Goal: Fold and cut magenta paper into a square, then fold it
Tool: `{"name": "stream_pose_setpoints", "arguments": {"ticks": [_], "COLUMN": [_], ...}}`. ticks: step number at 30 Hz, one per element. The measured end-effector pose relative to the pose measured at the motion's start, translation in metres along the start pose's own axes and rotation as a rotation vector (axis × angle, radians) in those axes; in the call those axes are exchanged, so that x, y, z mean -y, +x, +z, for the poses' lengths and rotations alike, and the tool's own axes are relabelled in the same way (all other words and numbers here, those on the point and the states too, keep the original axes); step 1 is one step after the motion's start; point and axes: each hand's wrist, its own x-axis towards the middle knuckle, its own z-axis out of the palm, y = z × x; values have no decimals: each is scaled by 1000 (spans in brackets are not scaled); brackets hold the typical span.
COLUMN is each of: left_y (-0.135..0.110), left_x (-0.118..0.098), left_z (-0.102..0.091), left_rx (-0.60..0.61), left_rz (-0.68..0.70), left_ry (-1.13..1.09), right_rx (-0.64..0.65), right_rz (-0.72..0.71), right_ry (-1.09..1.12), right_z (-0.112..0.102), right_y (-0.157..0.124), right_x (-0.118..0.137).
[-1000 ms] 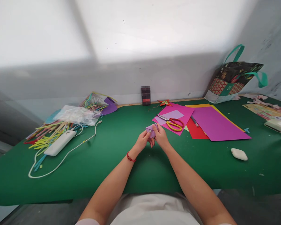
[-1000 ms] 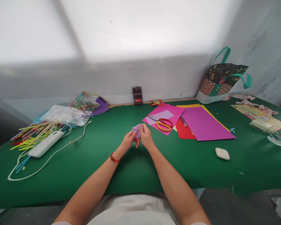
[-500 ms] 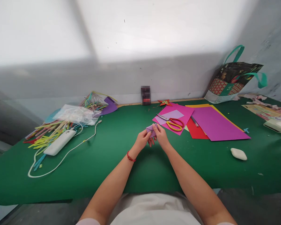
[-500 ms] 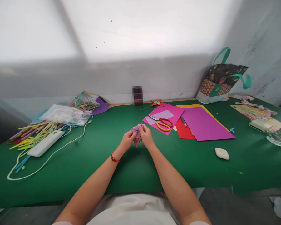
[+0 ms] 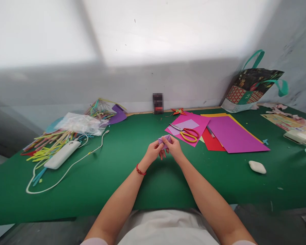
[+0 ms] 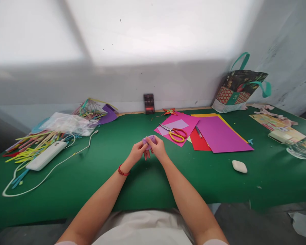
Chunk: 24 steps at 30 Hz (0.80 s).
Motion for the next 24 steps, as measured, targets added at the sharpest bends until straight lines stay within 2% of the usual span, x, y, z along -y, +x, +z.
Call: {"name": "stream_pose_setpoints", "arguments": {"ticks": [12,15,19,24], "left_y": [0,0,-2,-1], "left_x": [3,3,-2,0], "left_z": [8,9,4,1], "left_rx": [-7,-21,-87,-112], "left_rz": [19,45,79,62], "left_ry": [-46,-65,21,-2], "right_rx": [-39,-7,41,82], "right_rz": [49,39,33,58], "right_ry": [134,134,112,137], "right_z": [1,-1,-2,-2], "right_y": [3,2,3,4], "right_x": [0,3,4,2]}}
